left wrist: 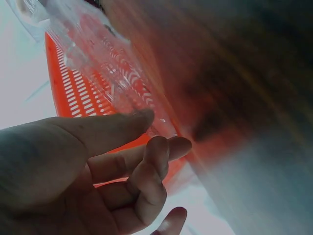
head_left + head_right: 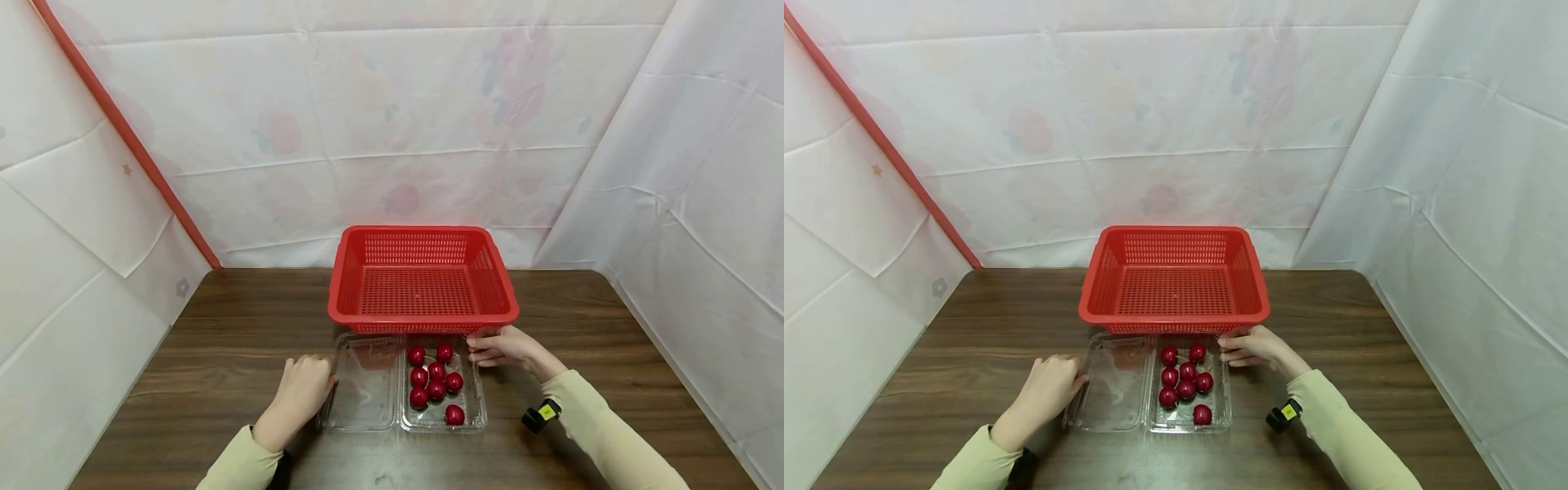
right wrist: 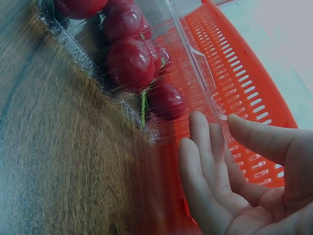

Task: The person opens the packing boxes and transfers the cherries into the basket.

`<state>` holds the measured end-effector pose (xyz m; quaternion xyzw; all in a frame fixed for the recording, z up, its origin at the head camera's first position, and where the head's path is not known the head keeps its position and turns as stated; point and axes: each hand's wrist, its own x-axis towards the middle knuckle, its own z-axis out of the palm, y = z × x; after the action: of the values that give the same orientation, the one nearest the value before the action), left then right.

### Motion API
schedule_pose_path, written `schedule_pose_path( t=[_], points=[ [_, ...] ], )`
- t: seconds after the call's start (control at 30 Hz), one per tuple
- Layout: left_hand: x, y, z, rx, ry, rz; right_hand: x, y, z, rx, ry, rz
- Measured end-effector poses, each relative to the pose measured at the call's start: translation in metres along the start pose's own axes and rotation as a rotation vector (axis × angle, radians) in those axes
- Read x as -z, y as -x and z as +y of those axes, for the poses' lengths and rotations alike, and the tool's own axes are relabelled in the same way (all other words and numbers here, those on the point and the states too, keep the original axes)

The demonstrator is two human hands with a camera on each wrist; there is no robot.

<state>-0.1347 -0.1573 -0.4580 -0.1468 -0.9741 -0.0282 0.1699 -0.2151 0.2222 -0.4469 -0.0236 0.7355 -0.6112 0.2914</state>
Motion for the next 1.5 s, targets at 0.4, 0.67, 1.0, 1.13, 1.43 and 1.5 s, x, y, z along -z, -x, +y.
schedule_pose_path(
  t=[0.4, 0.67, 1.0, 1.13, 1.43, 1.5],
  points=[
    [0.002, 0.0, 0.002, -0.024, -0.01, -0.036, 0.0, -0.001, 0.002, -0.005, -0.018, 0.005],
    [0.002, 0.001, 0.002, -0.014, -0.026, -0.044, -0.002, 0.0, 0.002, 0.006, -0.023, -0.002],
    [-0.001, 0.001, 0.0, -0.018, -0.03, -0.003, -0.001, 0.0, 0.005, 0.009, -0.024, 0.023],
    [0.001, -0.001, 0.001, 0.005, 0.006, 0.065, -0.001, 0.001, 0.007, -0.005, -0.017, 0.055],
    [0.008, -0.008, 0.023, -0.068, 0.184, 0.232, -0.006, 0.011, 0.003, 0.058, 0.078, 0.121],
    [0.009, -0.009, 0.029, -0.09, 0.216, 0.23, -0.007, 0.013, 0.001, 0.062, 0.087, 0.139]
  ],
)
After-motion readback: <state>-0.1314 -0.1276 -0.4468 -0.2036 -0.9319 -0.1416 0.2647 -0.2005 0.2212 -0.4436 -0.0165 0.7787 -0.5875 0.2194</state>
